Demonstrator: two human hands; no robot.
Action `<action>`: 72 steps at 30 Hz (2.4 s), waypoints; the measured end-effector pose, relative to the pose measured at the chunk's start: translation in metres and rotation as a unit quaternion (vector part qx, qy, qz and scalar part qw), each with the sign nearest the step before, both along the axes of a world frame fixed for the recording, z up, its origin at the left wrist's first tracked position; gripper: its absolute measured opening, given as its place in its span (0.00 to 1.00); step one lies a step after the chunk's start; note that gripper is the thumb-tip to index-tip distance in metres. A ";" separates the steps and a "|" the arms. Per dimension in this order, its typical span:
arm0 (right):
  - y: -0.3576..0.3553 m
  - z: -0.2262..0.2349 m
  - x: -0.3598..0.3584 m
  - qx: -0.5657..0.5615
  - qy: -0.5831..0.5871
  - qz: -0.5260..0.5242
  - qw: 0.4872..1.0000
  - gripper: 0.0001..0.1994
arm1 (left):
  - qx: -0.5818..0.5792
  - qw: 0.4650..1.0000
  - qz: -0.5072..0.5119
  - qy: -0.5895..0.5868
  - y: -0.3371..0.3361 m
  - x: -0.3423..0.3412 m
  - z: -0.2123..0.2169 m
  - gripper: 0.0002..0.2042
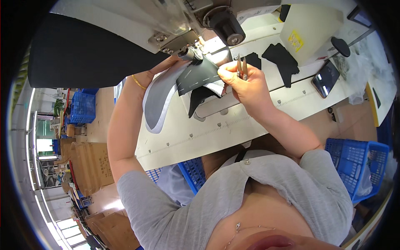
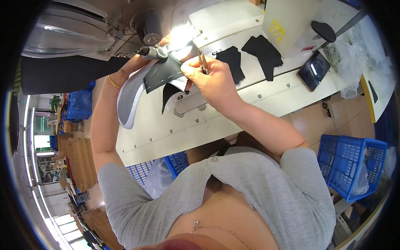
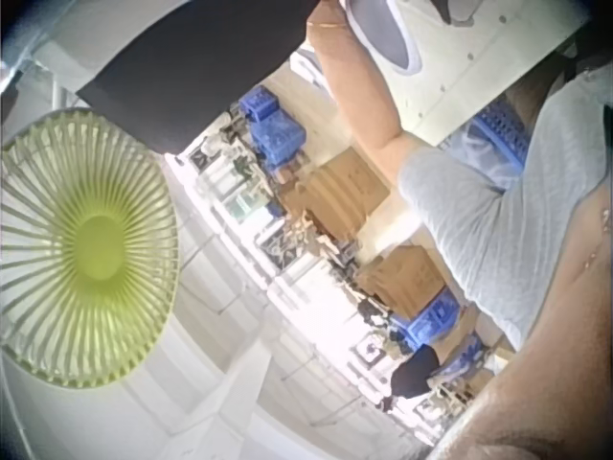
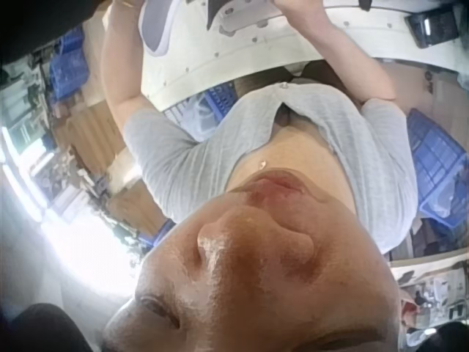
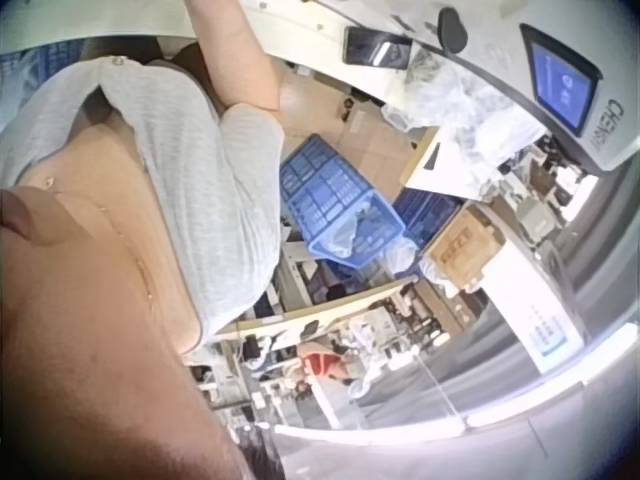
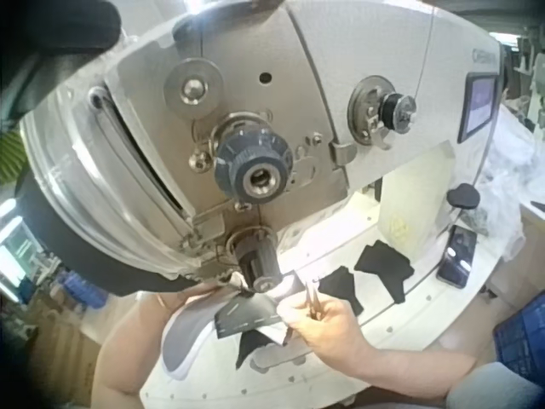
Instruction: The person aligns shoe upper components, stitches them together using a sewing machine, and trims threads and edges with thread snips.
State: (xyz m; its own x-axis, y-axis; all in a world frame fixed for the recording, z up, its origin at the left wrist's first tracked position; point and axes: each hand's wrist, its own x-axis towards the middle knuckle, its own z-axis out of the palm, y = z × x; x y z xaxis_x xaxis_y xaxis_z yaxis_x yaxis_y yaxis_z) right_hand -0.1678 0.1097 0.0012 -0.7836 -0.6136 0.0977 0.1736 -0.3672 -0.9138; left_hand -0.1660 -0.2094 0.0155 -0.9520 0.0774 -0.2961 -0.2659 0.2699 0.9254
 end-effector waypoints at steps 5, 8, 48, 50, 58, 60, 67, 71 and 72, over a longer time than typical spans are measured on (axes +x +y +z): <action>-0.008 -0.002 0.004 0.016 -0.001 -0.008 1.000 0.06 | -0.009 0.988 0.106 0.116 0.012 0.021 0.011 0.19; 0.007 -0.019 -0.012 0.010 0.058 -0.064 0.996 0.07 | -0.088 0.960 0.121 0.236 0.068 0.166 0.011 0.15; -0.019 0.008 0.021 -0.045 -0.005 -0.009 0.999 0.08 | -0.494 0.694 0.107 0.513 0.158 0.079 0.010 0.12; -0.018 0.010 0.025 -0.048 -0.005 -0.007 0.999 0.09 | -0.481 0.705 0.115 0.508 0.156 0.079 0.008 0.13; -0.023 0.007 0.031 -0.037 0.014 0.003 0.999 0.16 | -0.461 0.724 0.129 0.497 0.152 0.077 0.003 0.12; -0.023 0.009 0.033 -0.047 0.004 -0.009 0.999 0.12 | -0.459 0.723 0.132 0.499 0.152 0.077 0.003 0.12; -0.020 0.011 0.032 -0.059 0.010 0.001 0.998 0.14 | -0.447 0.733 0.137 0.494 0.150 0.075 0.001 0.13; -0.013 0.009 0.029 -0.005 -0.037 0.059 0.998 0.16 | -0.446 0.703 0.213 0.511 0.146 0.074 -0.018 0.17; -0.011 0.008 0.028 0.007 -0.026 0.065 0.998 0.16 | -0.448 0.701 0.213 0.512 0.143 0.073 -0.021 0.17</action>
State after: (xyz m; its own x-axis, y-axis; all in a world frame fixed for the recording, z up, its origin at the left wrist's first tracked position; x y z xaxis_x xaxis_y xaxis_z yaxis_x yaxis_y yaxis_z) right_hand -0.1398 0.0989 0.0091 -0.7016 -0.7108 0.0498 0.2665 -0.3266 -0.9068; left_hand -0.0926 -0.0669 -0.0057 -0.5812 -0.0601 0.8115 0.1803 0.9630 0.2005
